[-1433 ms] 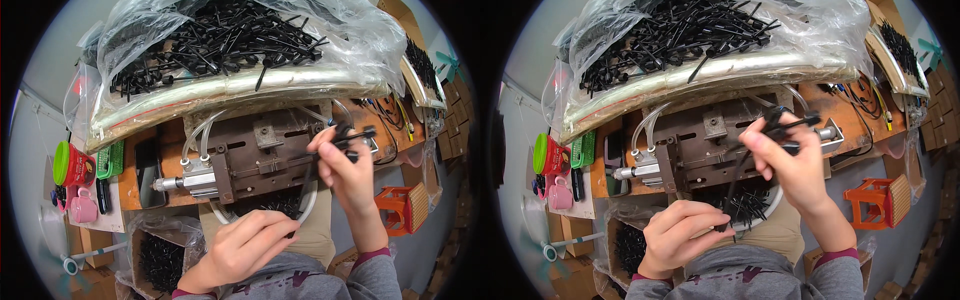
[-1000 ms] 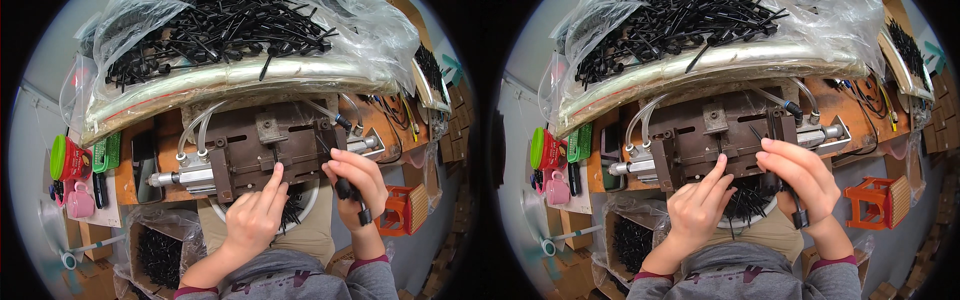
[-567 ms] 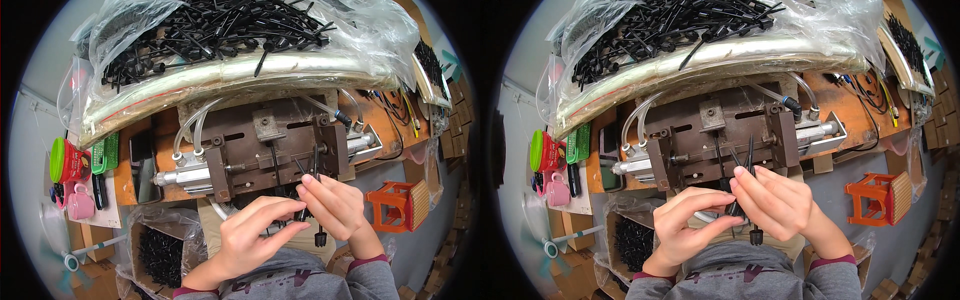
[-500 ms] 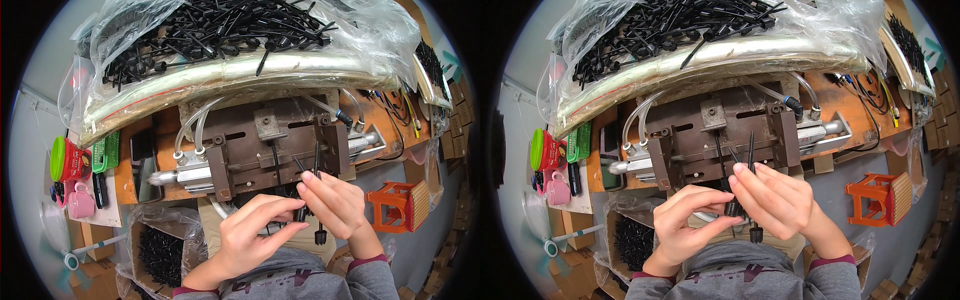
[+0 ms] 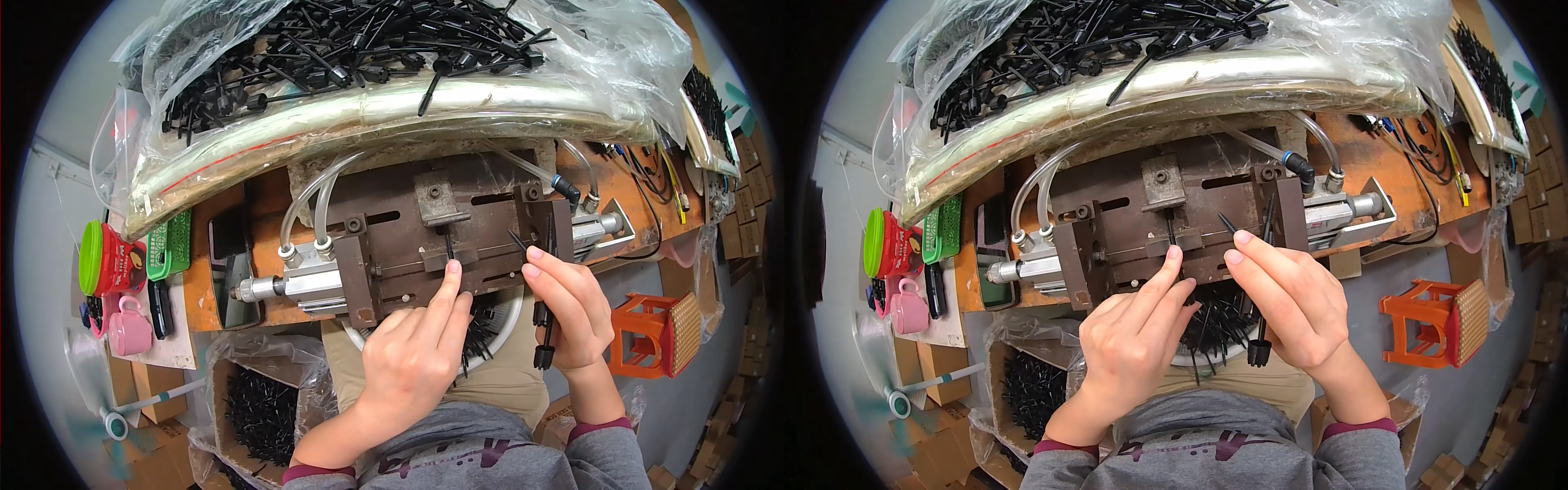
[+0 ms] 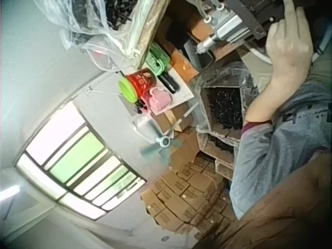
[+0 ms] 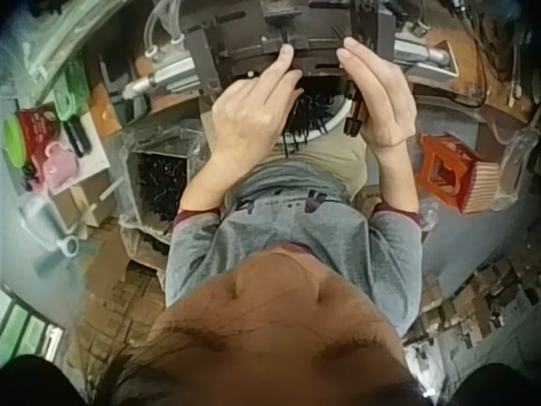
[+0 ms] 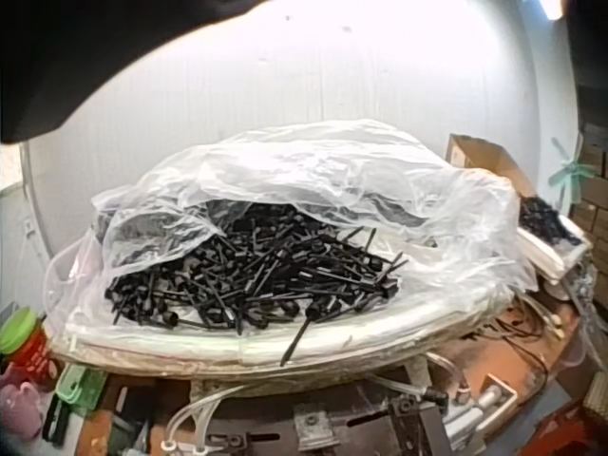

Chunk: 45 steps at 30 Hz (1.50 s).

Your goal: The recorder is using a specialized pneumatic assembly tool to press fit components onto black plastic wires.

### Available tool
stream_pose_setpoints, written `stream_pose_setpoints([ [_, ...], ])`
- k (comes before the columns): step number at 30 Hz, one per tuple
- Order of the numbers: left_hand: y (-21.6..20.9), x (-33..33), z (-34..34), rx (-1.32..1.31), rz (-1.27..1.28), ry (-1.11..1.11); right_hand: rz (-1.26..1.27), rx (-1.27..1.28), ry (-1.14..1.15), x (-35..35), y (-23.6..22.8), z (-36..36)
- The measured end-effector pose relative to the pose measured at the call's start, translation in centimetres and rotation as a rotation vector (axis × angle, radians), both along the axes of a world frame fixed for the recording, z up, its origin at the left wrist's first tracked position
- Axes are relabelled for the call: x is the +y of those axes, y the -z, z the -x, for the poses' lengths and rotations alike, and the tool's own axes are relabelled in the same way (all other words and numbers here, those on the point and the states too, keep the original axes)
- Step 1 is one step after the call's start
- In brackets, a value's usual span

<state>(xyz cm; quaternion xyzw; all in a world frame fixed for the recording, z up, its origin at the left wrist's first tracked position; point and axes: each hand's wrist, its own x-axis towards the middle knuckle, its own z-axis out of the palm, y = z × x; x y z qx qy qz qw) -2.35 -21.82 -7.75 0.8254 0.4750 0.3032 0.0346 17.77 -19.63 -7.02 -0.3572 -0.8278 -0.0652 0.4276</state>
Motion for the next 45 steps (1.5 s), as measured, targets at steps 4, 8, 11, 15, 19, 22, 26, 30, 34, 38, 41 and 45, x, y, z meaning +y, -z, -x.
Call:
stream_pose_setpoints([
  [4,-0.5,-0.1,0.3,-0.162,0.083,0.044,0.027,-0.072,-0.013,-0.3,-0.1,0.5],
  [8,-1.6,-0.8,-0.1,-0.641,0.236,0.203,0.068,-0.084,-0.116,-1.0,0.0,1.5],
  [11,-2.0,-1.3,0.1,-0.718,0.316,0.166,0.071,-0.058,-0.133,-1.0,-0.1,2.0],
  [15,-1.5,-1.2,0.9,-0.421,0.111,0.116,0.041,-0.074,-0.009,0.1,-0.1,0.8],
  [19,0.1,-1.0,0.7,-0.175,0.048,0.027,0.018,0.025,-0.019,0.1,0.7,0.1],
  [22,0.5,-0.7,0.4,-0.026,-0.01,0.024,0.056,0.007,-0.021,-0.3,0.7,0.4],
  [26,0.0,0.1,0.3,0.054,-0.035,0.041,0.007,0.04,-0.021,0.0,1.0,0.3],
  [30,-0.5,-0.1,0.2,0.109,0.028,0.025,-0.004,0.046,-0.033,0.2,1.5,0.3],
  [34,-1.1,-0.3,0.5,-0.14,0.12,0.113,-0.034,-0.017,-0.01,0.0,1.6,0.5],
  [38,-2.5,-1.8,0.0,-0.578,0.247,0.3,-0.04,-0.097,-0.029,-0.2,0.9,2.1],
  [41,-2.3,-1.8,0.4,-0.553,0.231,0.288,-0.051,-0.046,-0.036,0.1,0.2,2.8],
  [45,-2.0,-1.9,0.9,-0.266,0.146,0.107,0.063,0.117,0.043,0.1,0.5,1.3],
])
